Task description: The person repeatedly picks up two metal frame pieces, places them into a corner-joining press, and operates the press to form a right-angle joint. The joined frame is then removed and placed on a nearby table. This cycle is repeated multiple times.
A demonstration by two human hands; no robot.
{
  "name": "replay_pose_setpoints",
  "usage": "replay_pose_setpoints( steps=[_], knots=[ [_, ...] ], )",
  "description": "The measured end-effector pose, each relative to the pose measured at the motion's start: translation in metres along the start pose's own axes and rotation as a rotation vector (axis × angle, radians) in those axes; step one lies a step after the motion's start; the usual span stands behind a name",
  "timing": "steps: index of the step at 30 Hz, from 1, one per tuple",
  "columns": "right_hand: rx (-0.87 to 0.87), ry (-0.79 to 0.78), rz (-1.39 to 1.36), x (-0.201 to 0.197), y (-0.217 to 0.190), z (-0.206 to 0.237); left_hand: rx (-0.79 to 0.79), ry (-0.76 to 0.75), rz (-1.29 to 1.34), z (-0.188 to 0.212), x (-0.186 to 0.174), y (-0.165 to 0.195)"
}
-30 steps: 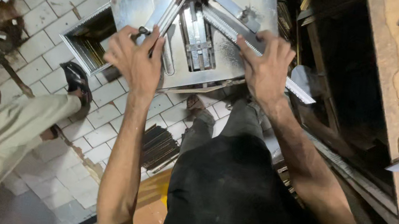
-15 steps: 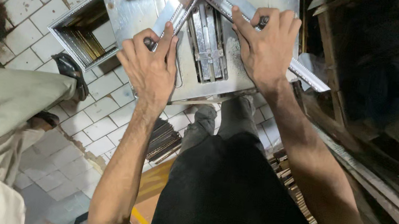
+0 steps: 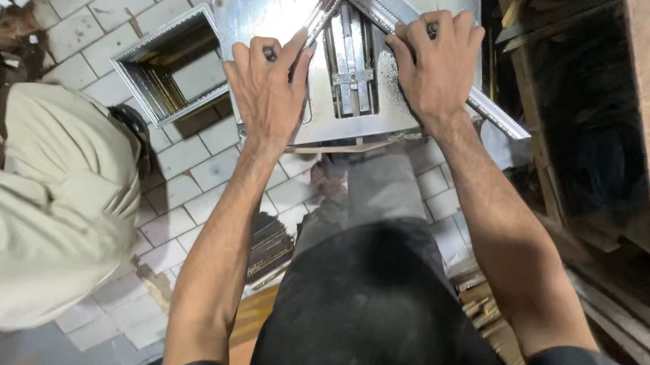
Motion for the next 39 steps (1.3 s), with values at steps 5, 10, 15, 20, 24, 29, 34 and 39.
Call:
replay_pose_setpoints(
  steps=[5,10,15,20,24,29,34,39],
  knots=[
    [0.02,-0.047,0.059,0.008,-0.004,-0.011,-0.057,-0.091,0.009,0.002,0.017,-0.007],
    [0.079,-0.079,0.09,0.006,-0.006,-0.012,-0.05,-0.094,-0.037,-0.001,0.016,-0.005],
    [0.075,-0.083,0.05,-0.002,-0.009,-0.02,-0.016,-0.115,-0.065,-0.006,0.017,-0.001],
    [0.072,-0.027,0.026,-0.011,-0.014,-0.024,-0.051,-0.093,-0.061,-0.004,0.022,-0.006],
    [0.198,-0.228,-0.129,-0.029,0.011,0.006,0.057,-0.033,-0.123,0.015,-0.005,0.02],
    [0.445,-0.316,-0.165,-0.106,0.071,0.091,0.068,-0.151,-0.066,0.079,-0.057,0.082],
    [0.051,-0.471,-0.089,-0.128,0.02,0.146,0.388,-0.368,-0.285,0.103,-0.033,0.147],
    [0.126,0.046,-0.186,-0.211,0.091,0.117,0.429,-0.53,-0.229,0.093,0.014,0.147]
  ],
)
Point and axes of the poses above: each hand's wrist, its own z-axis away from the middle knuckle, its own x-axis out of the palm, y = z × x, the point moved 9 cm from there along -z, towards the middle knuckle, and after that the axes turned 15 degrees about x, right-handed, at the moved point
